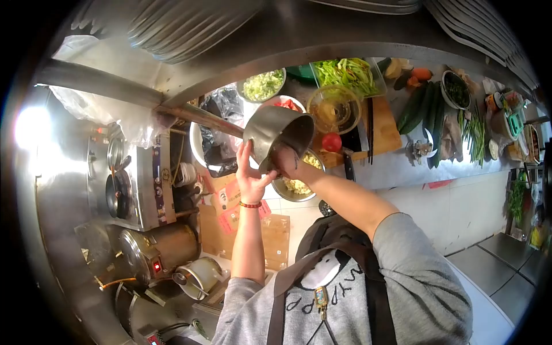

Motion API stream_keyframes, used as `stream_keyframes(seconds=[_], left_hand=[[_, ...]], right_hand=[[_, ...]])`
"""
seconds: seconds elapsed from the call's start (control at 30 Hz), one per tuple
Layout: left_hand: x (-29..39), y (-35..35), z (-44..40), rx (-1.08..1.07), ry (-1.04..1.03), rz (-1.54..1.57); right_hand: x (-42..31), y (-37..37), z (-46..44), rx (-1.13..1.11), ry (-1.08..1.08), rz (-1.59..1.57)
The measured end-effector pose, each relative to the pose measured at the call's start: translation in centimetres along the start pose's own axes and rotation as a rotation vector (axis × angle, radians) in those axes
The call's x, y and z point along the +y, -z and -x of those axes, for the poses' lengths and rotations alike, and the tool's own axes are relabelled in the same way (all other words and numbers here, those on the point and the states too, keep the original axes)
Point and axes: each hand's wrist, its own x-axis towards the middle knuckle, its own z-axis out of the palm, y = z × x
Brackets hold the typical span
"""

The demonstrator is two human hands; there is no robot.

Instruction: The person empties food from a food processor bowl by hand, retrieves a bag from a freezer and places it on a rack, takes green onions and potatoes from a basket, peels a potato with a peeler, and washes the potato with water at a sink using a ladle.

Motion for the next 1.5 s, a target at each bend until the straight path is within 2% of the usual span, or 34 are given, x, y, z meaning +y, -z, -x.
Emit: stream_keyframes(seconds=[0.07,0.1,0.17,0.2,0.23,0.3,0.33,0.37,0.43,0.47,0.5,0.53,0.57,0.6,0.63,0.67,0.7,0.77,0.83,0.87,0.97,1.07,1.1,1.17,1.2,1.27,1.3,1.37,1.4,1.47,1.5], left_hand=[[-0.8,0.5,-0.5,0.037,0.022,-0.112],[-1.2,0.7,-0.6,0.053,0.027,-0.144],[-2.2,1.0,-1.0,0.069,0.028,-0.187],[-2.8,1.2,-1.2,0.068,0.025,-0.199],[-3.4,1.4,-1.4,0.068,0.021,-0.211],[-1.3,0.2,-1.6,0.105,0.005,-0.131],[-0.7,0.0,-1.5,0.125,-0.008,-0.095],[-0.1,-0.2,-1.5,0.144,-0.021,-0.059],[2.9,-0.7,-1.0,0.127,-0.187,-0.061],[2.7,-0.1,0.5,0.176,-0.144,-0.156],[2.5,0.5,2.1,0.221,-0.096,-0.251],[2.4,1.1,3.6,0.262,-0.045,-0.344],[2.8,0.1,5.0,0.279,-0.095,-0.304],[3.2,-0.9,6.4,0.295,-0.145,-0.266],[3.8,-2.3,7.7,0.298,-0.202,-0.194],[5.0,-3.2,8.6,0.236,-0.253,-0.356],[4.5,-3.8,9.1,0.195,-0.350,-0.311],[3.9,-4.4,9.8,0.249,-0.332,-0.310],[2.1,-4.0,10.2,0.251,-0.284,-0.313],[1.4,-3.7,10.2,0.245,-0.244,-0.321],[-0.1,-2.9,9.3,0.255,-0.254,-0.296],[-0.6,-1.1,8.3,0.183,-0.243,-0.639],[-0.9,-1.2,8.2,0.191,-0.232,-0.566],[-0.9,-1.8,8.1,0.222,-0.200,-0.355],[-0.7,-2.2,8.3,0.234,-0.186,-0.302],[-0.5,-3.2,7.9,0.248,-0.206,-0.278],[-0.4,-3.6,7.1,0.276,-0.225,-0.252],[0.5,-3.0,5.6,0.345,-0.207,-0.309],[1.8,-2.7,4.5,0.362,-0.207,-0.374],[5.7,-3.2,3.6,0.392,-0.374,-0.386],[6.1,-2.9,3.8,0.390,-0.376,-0.387]], right_hand=[[-0.5,-1.8,1.1,0.180,0.003,-0.054],[-0.7,-1.7,1.7,0.187,0.001,-0.051],[-1.6,-1.3,3.1,0.027,0.008,0.284],[-1.5,-1.7,4.1,0.172,0.021,0.308],[-1.6,-1.4,4.7,0.179,0.020,0.313],[-1.8,-0.1,5.9,0.045,-0.051,0.395],[-2.7,0.6,6.1,-0.029,0.060,1.067],[-2.5,0.6,6.3,-0.032,0.058,1.069],[-1.3,0.8,7.0,0.213,-0.068,0.579],[-0.3,1.3,7.1,0.292,-0.051,0.358],[-0.6,0.6,6.8,0.292,-0.052,0.356],[-1.0,0.0,6.3,0.432,-0.048,-0.046],[-1.3,-0.5,5.8,0.559,-0.041,-0.452],[-0.7,0.1,5.4,0.580,-0.038,-0.446],[-0.9,-1.0,5.9,0.376,0.080,-0.614],[-2.6,-3.4,6.4,0.350,0.025,-0.593],[-3.9,-5.2,6.8,0.326,-0.031,-0.572],[-3.5,-5.1,7.3,0.002,0.068,-0.472],[-3.2,-5.7,7.9,0.386,0.017,-0.477],[-3.2,-6.0,8.2,0.409,-0.047,-0.401],[-3.2,-6.0,9.2,0.471,-0.051,-0.216],[-2.2,-5.8,10.5,0.494,-0.066,-0.114],[-2.4,-6.2,10.9,0.457,-0.037,-0.016],[-4.6,-7.4,10.7,0.582,-0.054,0.229],[-7.6,-11.7,10.7,0.722,-0.111,0.189],[-1.2,-2.4,9.5,0.314,0.286,0.303],[-0.3,-2.6,9.8,0.312,0.295,0.305],[1.9,-3.7,10.3,0.451,-0.061,0.454],[2.6,-3.4,10.1,0.561,-0.138,0.221],[2.3,-0.9,9.7,0.610,-0.142,0.242],[2.2,-0.5,9.4,0.638,-0.140,0.243]])
